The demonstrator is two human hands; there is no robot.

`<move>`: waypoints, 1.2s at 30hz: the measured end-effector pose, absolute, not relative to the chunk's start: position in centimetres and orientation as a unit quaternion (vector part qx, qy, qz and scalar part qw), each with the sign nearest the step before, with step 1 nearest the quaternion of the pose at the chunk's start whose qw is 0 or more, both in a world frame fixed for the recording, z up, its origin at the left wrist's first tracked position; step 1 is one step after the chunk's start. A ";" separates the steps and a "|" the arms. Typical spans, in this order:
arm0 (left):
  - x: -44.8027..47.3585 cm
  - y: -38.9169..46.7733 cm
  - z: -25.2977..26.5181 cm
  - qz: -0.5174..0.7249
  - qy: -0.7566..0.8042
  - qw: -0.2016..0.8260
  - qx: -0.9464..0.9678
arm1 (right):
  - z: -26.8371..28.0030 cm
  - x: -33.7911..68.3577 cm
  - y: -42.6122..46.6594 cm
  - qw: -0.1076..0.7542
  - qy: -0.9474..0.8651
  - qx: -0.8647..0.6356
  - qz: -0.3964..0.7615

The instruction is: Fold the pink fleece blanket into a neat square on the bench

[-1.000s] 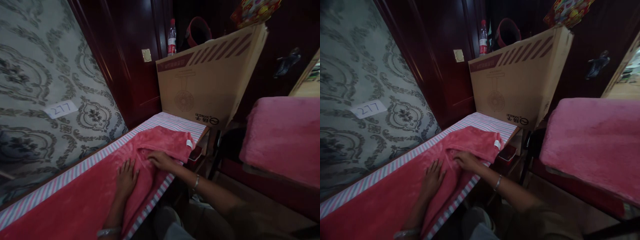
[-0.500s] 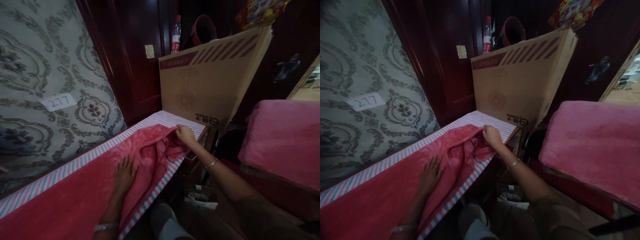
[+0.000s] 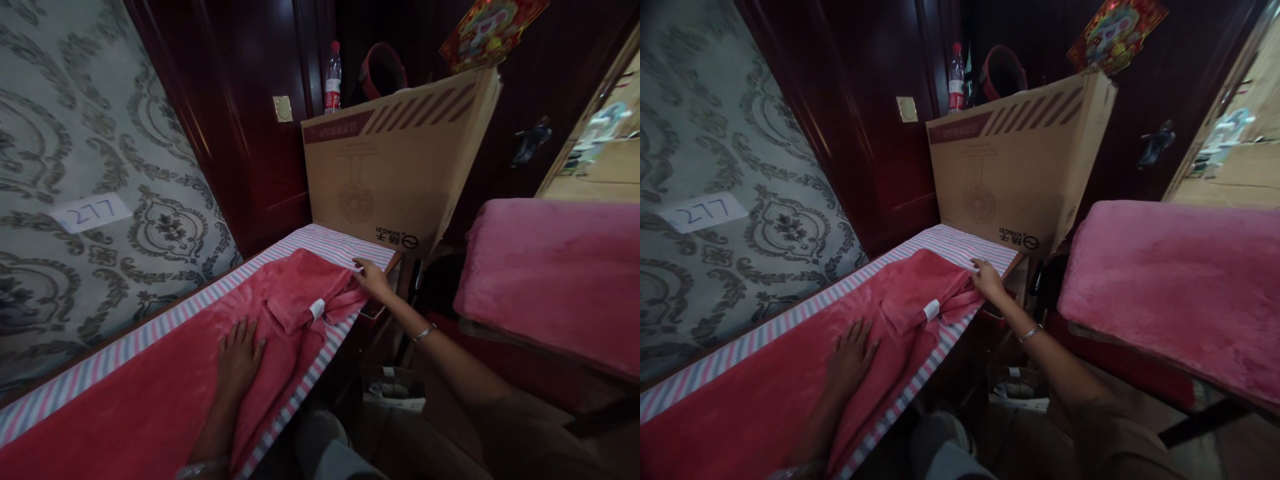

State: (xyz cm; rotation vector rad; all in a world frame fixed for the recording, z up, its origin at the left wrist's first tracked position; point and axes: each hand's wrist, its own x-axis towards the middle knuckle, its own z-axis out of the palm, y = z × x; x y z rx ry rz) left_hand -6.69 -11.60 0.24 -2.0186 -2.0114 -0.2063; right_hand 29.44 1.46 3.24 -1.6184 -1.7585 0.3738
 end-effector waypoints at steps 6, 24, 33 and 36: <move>-6.9 -11.5 0.1 -0.075 -0.694 0.142 -0.702 | 1.9 29.1 3.1 0.252 -0.699 -0.649 0.163; -7.4 -11.4 -0.7 -0.114 -0.686 0.133 -0.706 | 16.4 22.7 10.9 0.429 -0.708 -0.560 0.038; -7.9 -11.2 -0.2 -0.201 -0.667 0.119 -0.708 | 15.5 20.7 7.3 0.339 -0.779 -0.526 0.034; -4.4 -11.2 1.9 -0.268 -0.582 0.152 -0.753 | 17.1 19.6 6.2 0.391 -0.769 -0.502 0.063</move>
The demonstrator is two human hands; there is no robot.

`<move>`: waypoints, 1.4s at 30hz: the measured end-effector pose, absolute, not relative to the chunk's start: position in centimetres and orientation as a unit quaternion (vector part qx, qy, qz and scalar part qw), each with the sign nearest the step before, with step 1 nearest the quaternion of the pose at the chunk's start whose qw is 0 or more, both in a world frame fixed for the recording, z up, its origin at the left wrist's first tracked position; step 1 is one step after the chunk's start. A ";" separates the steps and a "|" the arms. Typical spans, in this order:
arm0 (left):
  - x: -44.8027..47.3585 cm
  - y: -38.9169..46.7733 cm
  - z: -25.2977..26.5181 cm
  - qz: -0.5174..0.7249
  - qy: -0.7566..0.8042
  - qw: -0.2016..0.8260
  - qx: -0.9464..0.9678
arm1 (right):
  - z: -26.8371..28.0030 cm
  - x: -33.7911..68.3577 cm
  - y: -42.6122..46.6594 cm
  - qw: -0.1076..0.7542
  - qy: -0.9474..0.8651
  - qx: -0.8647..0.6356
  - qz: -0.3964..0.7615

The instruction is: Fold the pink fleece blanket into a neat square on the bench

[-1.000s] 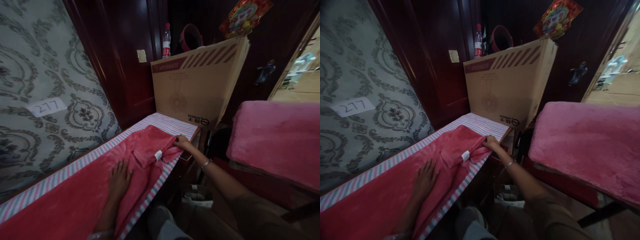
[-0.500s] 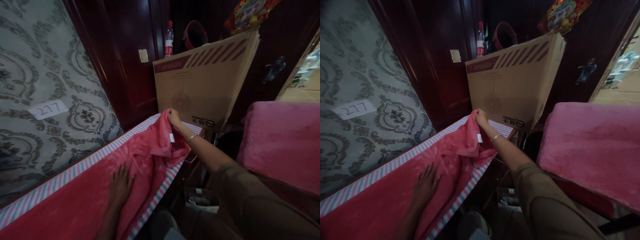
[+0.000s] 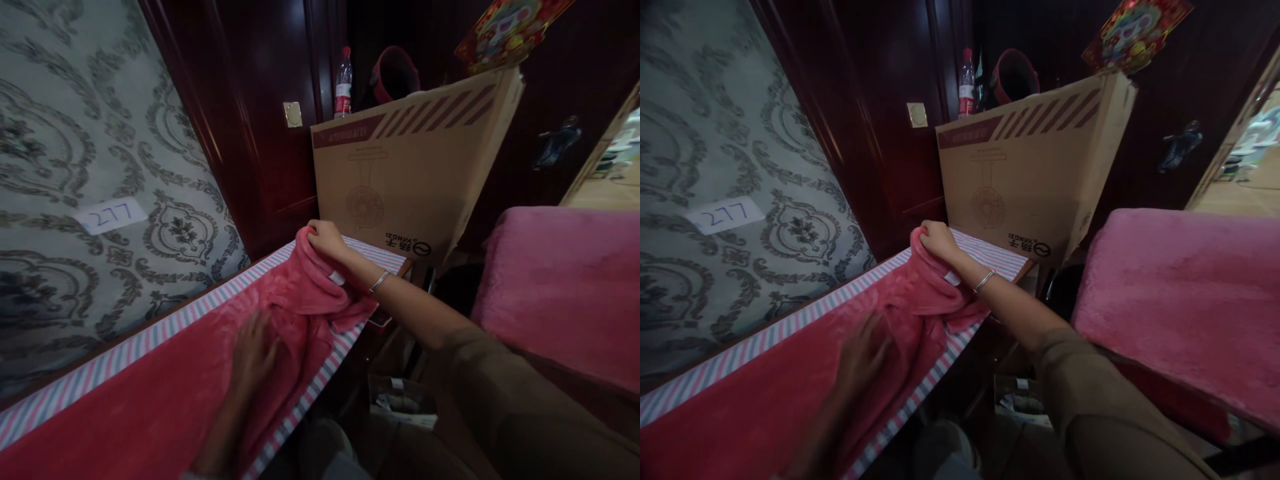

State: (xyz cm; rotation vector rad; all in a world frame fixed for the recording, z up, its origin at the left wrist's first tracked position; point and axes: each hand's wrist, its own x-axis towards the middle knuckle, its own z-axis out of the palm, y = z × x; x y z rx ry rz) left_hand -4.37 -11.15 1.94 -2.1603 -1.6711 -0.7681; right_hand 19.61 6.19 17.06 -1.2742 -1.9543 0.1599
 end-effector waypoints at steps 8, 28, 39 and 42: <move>7.9 -6.1 3.9 -0.319 -0.478 0.115 -0.810 | 21.3 18.8 4.3 0.407 -0.737 -0.531 0.097; 5.0 -5.4 6.3 -0.547 -0.557 0.036 -0.624 | 21.8 17.5 5.6 0.432 -0.697 -0.548 0.167; -1.8 -8.6 11.0 -0.788 -0.403 -0.370 -0.281 | 10.6 25.9 6.3 0.366 -0.663 -0.574 0.311; -2.4 -9.1 9.8 -0.783 -0.428 -0.371 -0.257 | 6.3 29.1 4.4 0.378 -0.622 -0.616 0.301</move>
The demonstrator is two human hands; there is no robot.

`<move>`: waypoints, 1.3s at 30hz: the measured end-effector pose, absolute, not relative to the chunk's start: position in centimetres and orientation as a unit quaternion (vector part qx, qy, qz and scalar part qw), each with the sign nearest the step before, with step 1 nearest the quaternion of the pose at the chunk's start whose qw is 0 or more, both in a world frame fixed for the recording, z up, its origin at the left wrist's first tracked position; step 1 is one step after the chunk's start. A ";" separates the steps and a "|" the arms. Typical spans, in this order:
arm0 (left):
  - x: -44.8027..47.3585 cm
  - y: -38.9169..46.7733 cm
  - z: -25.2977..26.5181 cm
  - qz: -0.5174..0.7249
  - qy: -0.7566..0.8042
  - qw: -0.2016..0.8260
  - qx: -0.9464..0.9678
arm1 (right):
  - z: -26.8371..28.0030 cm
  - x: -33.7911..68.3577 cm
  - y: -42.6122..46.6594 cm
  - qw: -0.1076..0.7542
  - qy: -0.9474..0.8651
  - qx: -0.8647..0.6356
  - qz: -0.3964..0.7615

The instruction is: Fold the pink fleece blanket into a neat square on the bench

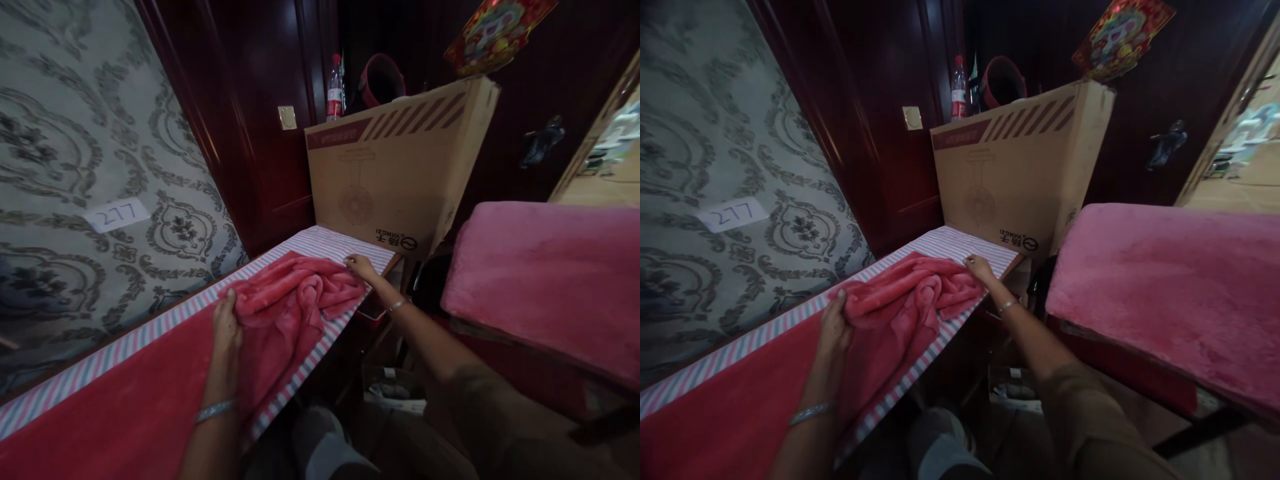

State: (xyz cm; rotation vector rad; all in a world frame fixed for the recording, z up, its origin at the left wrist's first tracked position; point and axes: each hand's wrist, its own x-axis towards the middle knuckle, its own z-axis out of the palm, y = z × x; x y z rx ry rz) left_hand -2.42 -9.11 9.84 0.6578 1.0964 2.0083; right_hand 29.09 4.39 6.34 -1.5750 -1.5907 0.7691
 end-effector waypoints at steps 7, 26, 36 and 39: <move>-2.8 -9.3 10.2 0.786 0.408 0.366 0.285 | 1.8 31.0 1.2 0.384 -0.575 -0.619 0.374; 0.9 -11.4 6.9 0.708 0.489 0.322 0.394 | -2.0 32.4 -5.9 0.522 -0.355 -0.477 0.611; 8.2 -14.1 4.9 0.501 0.458 0.116 0.726 | 0.8 29.2 -10.2 0.619 -0.419 -0.401 0.529; 10.3 -14.3 3.6 0.465 0.429 0.085 0.770 | 2.2 26.6 -10.8 0.599 -0.421 -0.368 0.573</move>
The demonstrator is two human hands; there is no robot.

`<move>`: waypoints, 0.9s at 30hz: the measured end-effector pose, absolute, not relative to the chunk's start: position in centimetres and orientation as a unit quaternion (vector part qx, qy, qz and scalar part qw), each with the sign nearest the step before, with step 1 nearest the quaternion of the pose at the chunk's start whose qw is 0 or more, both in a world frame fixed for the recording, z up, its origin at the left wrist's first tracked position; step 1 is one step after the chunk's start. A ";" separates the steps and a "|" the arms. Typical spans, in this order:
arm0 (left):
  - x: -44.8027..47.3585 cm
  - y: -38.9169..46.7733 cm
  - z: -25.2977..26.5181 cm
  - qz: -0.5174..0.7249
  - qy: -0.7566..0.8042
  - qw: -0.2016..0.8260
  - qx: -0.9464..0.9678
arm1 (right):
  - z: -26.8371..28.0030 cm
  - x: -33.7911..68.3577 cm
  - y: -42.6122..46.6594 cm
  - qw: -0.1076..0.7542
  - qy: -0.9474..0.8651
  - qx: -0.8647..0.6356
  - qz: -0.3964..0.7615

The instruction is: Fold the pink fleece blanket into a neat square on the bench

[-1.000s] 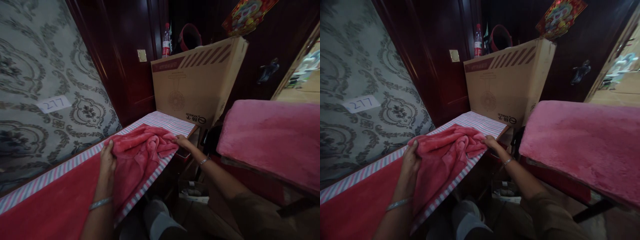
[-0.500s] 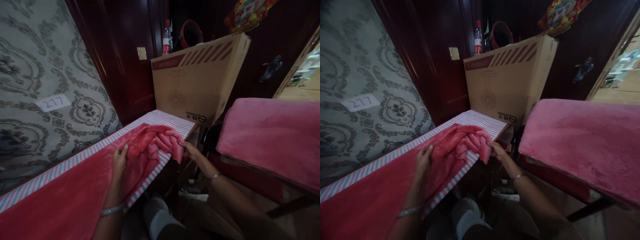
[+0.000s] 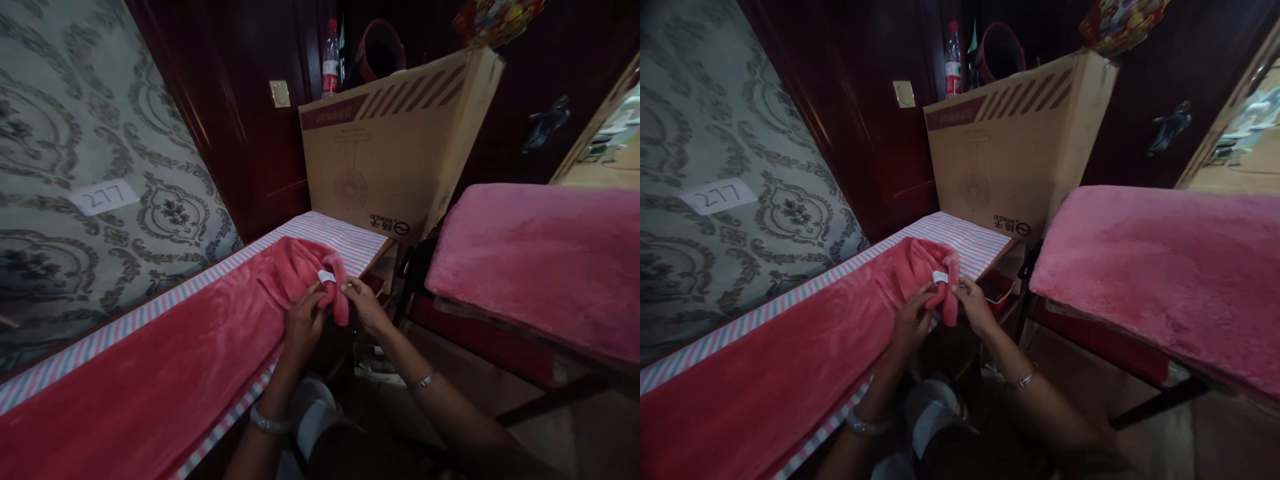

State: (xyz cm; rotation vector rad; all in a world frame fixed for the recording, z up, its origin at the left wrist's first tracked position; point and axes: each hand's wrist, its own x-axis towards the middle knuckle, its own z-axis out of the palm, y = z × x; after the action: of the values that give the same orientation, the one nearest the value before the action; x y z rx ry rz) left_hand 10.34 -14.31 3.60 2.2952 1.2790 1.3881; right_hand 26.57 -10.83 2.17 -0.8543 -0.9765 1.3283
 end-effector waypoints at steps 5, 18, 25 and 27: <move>11.1 -14.4 2.2 0.471 0.445 0.039 0.761 | 3.0 24.8 -11.3 0.598 -0.360 -0.353 0.623; 11.3 -15.0 0.6 0.494 0.435 0.020 0.752 | 3.3 23.8 -10.8 0.585 -0.304 -0.305 0.687; 10.5 -14.5 0.0 0.513 0.426 -0.014 0.745 | 3.0 26.2 -5.6 0.624 -0.409 -0.399 0.533; 10.3 -14.6 -0.2 0.503 0.426 -0.022 0.752 | 3.8 26.4 -2.5 0.634 -0.475 -0.443 0.421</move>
State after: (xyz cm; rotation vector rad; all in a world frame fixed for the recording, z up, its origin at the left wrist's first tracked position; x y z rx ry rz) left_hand 10.27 -14.56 -0.21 2.3967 1.3570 1.6013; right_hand 26.42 -2.50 3.81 -1.0121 -1.0855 0.9615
